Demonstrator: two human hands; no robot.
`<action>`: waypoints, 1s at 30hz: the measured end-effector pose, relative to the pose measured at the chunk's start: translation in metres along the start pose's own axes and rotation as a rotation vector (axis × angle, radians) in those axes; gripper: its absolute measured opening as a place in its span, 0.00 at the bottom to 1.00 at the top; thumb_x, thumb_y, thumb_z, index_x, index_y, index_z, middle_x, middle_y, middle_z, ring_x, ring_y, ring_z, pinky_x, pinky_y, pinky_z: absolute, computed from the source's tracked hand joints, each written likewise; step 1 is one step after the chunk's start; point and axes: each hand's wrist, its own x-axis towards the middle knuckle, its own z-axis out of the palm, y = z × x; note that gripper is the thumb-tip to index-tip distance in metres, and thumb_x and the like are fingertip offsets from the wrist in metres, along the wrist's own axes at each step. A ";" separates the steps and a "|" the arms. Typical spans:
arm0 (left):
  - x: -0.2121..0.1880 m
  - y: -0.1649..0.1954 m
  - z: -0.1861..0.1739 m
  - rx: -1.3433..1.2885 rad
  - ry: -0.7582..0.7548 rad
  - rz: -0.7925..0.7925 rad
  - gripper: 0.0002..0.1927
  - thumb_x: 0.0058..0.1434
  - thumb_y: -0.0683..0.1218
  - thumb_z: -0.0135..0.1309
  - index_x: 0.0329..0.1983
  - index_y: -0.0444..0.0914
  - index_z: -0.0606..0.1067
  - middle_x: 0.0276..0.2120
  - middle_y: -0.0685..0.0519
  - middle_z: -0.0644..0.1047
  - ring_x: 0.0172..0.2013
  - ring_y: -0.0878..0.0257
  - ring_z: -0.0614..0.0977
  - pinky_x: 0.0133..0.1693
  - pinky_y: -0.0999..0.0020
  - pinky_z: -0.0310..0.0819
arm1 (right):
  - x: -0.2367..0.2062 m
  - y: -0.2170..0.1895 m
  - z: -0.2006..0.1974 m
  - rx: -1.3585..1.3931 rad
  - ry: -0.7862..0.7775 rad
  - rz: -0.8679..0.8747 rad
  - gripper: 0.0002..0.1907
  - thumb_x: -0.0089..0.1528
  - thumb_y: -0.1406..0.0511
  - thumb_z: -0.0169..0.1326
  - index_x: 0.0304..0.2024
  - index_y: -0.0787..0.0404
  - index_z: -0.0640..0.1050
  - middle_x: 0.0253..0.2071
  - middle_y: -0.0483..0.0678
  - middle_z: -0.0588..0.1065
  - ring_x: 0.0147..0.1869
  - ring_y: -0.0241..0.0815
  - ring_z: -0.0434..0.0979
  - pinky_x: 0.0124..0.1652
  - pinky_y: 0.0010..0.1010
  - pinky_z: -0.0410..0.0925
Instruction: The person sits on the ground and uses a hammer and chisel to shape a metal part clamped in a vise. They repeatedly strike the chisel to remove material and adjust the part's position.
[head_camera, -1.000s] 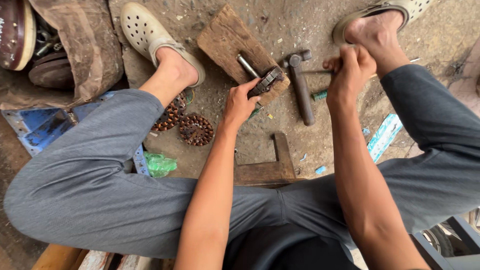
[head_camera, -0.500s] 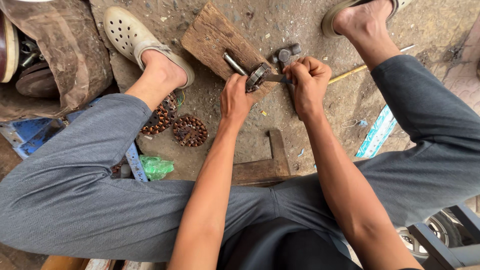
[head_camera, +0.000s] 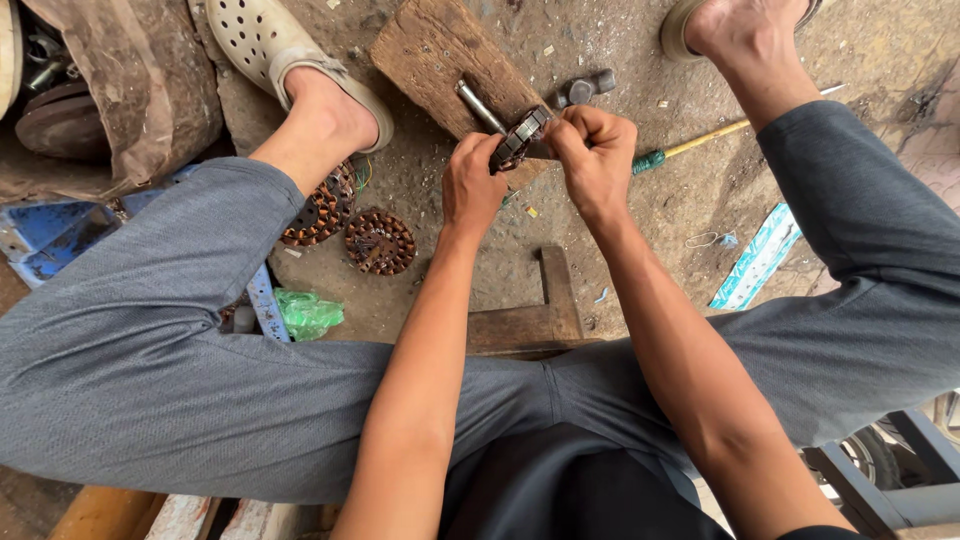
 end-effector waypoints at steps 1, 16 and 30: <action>0.000 -0.001 0.001 0.006 -0.008 -0.003 0.22 0.51 0.33 0.64 0.51 0.32 0.78 0.47 0.46 0.80 0.46 0.51 0.83 0.47 0.61 0.80 | 0.000 0.000 0.002 -0.012 0.005 -0.011 0.24 0.64 0.75 0.53 0.17 0.61 0.59 0.19 0.44 0.67 0.25 0.32 0.68 0.28 0.26 0.63; -0.004 0.000 0.000 0.033 0.017 0.032 0.20 0.54 0.36 0.63 0.52 0.33 0.77 0.48 0.46 0.80 0.50 0.49 0.82 0.50 0.58 0.78 | 0.037 -0.009 0.039 -0.629 -0.254 -0.317 0.12 0.62 0.71 0.55 0.23 0.68 0.70 0.19 0.56 0.68 0.21 0.47 0.69 0.26 0.39 0.63; -0.005 -0.013 0.008 -0.002 -0.011 -0.003 0.21 0.53 0.38 0.63 0.52 0.35 0.78 0.49 0.47 0.81 0.48 0.53 0.83 0.50 0.60 0.79 | 0.106 -0.004 0.054 -0.787 -0.278 -0.036 0.15 0.63 0.66 0.63 0.28 0.71 0.74 0.25 0.61 0.71 0.28 0.55 0.70 0.31 0.46 0.64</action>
